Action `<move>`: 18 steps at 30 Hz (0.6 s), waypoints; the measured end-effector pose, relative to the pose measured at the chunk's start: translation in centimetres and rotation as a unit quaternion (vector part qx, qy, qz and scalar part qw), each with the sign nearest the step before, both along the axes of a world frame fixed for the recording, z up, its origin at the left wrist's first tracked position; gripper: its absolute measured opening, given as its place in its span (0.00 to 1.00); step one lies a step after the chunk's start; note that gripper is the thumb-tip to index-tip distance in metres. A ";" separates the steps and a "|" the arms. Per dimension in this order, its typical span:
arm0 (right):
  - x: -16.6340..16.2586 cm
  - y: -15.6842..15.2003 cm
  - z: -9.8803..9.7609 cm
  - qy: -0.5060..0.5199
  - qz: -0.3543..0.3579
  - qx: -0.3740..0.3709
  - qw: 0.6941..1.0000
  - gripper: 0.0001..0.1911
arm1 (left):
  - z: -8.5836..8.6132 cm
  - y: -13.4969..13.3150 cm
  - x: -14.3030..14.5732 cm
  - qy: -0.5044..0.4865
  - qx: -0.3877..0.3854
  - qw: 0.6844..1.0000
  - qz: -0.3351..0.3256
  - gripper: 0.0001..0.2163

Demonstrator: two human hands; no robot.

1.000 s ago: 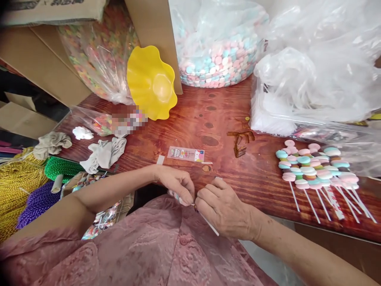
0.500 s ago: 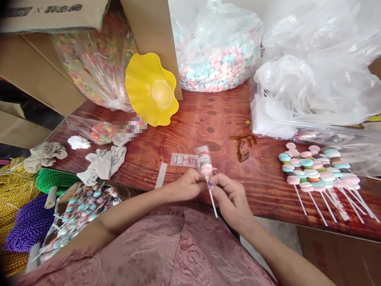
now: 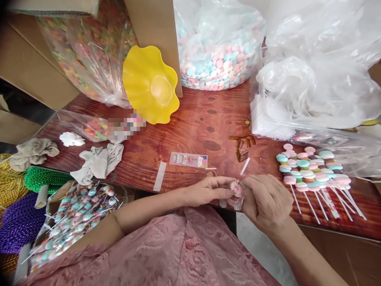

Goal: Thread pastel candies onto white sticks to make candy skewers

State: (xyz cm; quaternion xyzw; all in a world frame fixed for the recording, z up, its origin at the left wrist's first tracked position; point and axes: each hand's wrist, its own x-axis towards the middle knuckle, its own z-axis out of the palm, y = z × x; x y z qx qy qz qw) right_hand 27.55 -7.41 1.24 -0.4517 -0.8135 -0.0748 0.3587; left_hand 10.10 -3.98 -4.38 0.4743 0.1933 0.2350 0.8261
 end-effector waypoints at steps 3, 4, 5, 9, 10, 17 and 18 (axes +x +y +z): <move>-0.4 -0.5 0.3 0.051 -0.022 -0.059 0.997 0.08 | 0.3 0.6 -0.5 0.000 0.069 0.998 0.007 0.18; -0.5 -0.7 0.2 0.093 -0.035 -0.107 0.989 0.06 | 0.4 0.9 -0.7 0.023 0.133 0.990 0.045 0.15; -0.8 -1.0 0.1 0.145 -0.048 -0.165 0.974 0.04 | 0.6 1.3 -0.9 0.050 0.204 0.974 0.091 0.12; -2.0 -2.4 -0.1 0.389 -0.055 -0.419 0.818 0.12 | 0.3 1.9 -0.9 0.107 0.321 0.912 0.231 0.08; -2.3 -2.7 -0.2 0.427 -0.043 -0.460 0.778 0.14 | 0.1 1.9 -0.8 0.099 0.281 0.924 0.239 0.12; -2.6 -2.0 -1.0 0.257 -0.031 -0.401 0.879 0.13 | 0.9 1.8 -1.7 -0.090 -0.088 0.983 0.135 0.14; -2.4 -1.6 -1.2 0.210 -0.038 -0.345 0.914 0.12 | 1.4 1.8 -2.3 -0.106 -0.085 0.984 0.112 0.10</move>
